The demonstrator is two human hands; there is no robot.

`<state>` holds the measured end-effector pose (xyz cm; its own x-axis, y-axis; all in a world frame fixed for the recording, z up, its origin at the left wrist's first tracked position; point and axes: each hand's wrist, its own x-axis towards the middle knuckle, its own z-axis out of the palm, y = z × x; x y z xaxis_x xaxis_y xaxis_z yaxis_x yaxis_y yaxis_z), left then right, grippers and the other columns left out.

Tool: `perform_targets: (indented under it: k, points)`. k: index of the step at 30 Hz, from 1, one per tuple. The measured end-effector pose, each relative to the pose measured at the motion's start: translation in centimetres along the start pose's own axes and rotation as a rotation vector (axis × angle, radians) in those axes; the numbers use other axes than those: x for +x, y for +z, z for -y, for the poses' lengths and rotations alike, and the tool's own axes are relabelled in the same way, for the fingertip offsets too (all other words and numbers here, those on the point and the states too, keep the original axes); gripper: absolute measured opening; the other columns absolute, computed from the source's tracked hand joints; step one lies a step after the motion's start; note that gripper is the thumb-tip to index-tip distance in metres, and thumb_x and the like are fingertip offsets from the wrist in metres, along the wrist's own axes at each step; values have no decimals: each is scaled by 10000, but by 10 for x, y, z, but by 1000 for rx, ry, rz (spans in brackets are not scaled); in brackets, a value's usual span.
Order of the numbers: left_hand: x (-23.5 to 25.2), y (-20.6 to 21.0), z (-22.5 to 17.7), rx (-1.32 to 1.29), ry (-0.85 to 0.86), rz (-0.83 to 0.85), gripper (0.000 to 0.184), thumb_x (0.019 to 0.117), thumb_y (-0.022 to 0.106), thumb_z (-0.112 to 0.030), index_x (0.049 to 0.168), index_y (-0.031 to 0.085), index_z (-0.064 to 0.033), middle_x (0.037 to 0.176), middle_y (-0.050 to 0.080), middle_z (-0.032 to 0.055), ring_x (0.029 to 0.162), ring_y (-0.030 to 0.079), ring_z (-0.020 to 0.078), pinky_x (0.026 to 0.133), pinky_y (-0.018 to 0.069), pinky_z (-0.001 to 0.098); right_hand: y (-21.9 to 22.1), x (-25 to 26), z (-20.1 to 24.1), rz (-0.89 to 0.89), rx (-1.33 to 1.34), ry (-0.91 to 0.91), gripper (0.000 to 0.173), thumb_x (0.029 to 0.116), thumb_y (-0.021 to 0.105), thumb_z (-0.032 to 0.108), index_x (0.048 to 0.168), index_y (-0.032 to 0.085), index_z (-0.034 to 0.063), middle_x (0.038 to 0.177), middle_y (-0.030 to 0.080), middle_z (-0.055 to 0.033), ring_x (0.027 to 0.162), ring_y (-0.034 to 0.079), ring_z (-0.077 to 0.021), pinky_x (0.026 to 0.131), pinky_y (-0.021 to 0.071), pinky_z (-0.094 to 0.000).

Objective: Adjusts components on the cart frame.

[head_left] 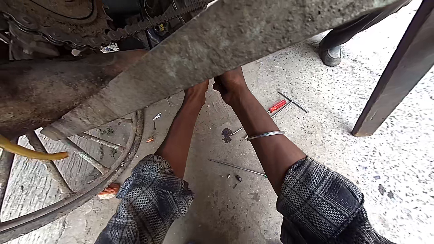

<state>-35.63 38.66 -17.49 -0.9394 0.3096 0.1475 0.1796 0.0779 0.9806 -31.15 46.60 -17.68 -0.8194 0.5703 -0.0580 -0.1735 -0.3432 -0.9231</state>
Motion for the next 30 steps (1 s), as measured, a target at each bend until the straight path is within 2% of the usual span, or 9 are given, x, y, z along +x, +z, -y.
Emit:
perform_targets:
  k: [5, 8, 12, 15, 21, 25, 27, 28, 30]
  points:
    - [1, 2, 0, -49, -12, 11, 236, 1090, 506, -365, 982, 503, -156, 633, 435, -40, 459, 371, 69, 425, 317, 216, -1, 0, -7, -33, -19, 14, 180, 1020, 638, 172, 866, 670, 83, 606, 470, 14, 429, 351, -61, 400, 298, -209]
    - [1, 2, -2, -57, -28, 8, 237, 1078, 531, -380, 960, 530, -174, 637, 453, -49, 452, 372, 60, 412, 308, 204, 0, 2, -5, -40, 45, 13, 159, 1019, 628, 135, 879, 670, 72, 659, 521, -6, 444, 373, -67, 400, 312, -206]
    - [1, -4, 10, -73, 48, 16, 189, 1022, 649, -347, 1017, 637, -158, 834, 629, -30, 504, 424, 41, 444, 351, 194, -6, 6, -3, -77, 85, -2, 220, 1037, 573, 177, 837, 631, 109, 658, 509, 9, 470, 399, -71, 414, 317, -206]
    - [0, -6, 18, -79, 101, 39, 171, 953, 754, -256, 1076, 687, -158, 883, 633, -30, 532, 428, 39, 461, 352, 198, -14, 4, -5, -64, 63, -26, 242, 1040, 560, 182, 815, 625, 122, 642, 493, 21, 479, 416, -71, 424, 332, -208]
    - [-3, 0, 13, -319, 13, 66, 119, 1002, 670, -140, 1114, 707, -152, 930, 686, -28, 520, 417, 27, 446, 349, 173, -21, 1, -6, -65, 34, -64, 235, 1042, 557, 166, 831, 647, 117, 681, 537, 17, 506, 452, -67, 437, 356, -202]
    - [-4, 0, 14, -283, 12, 40, 130, 988, 696, -155, 1116, 712, -165, 957, 694, -32, 516, 424, 28, 438, 346, 172, -36, -2, -8, -45, 246, 95, 143, 1054, 498, 173, 1058, 604, 77, 774, 610, -16, 536, 503, -65, 473, 425, -199]
    - [-4, -1, 16, -263, 22, 27, 129, 978, 708, -149, 1107, 721, -154, 963, 702, -25, 520, 433, 31, 441, 345, 175, -56, -1, -18, -65, 200, 207, 178, 1051, 454, 105, 1198, 542, 58, 925, 656, -62, 697, 626, -100, 590, 516, -226]
    - [-4, -1, 16, -247, 26, 26, 126, 978, 708, -146, 1103, 721, -150, 955, 699, -27, 519, 432, 28, 440, 346, 174, -67, -1, -25, -31, 134, 228, 294, 1050, 427, 30, 1334, 501, 17, 1031, 652, -93, 798, 657, -123, 690, 549, -248]
    - [-6, -2, 15, -217, 31, 33, 128, 980, 703, -139, 1107, 714, -147, 943, 704, -34, 506, 424, 13, 425, 325, 168, -79, -6, -33, 24, 36, 220, 413, 1002, 436, -118, 1406, 451, -33, 1106, 632, -132, 868, 698, -153, 813, 598, -284]
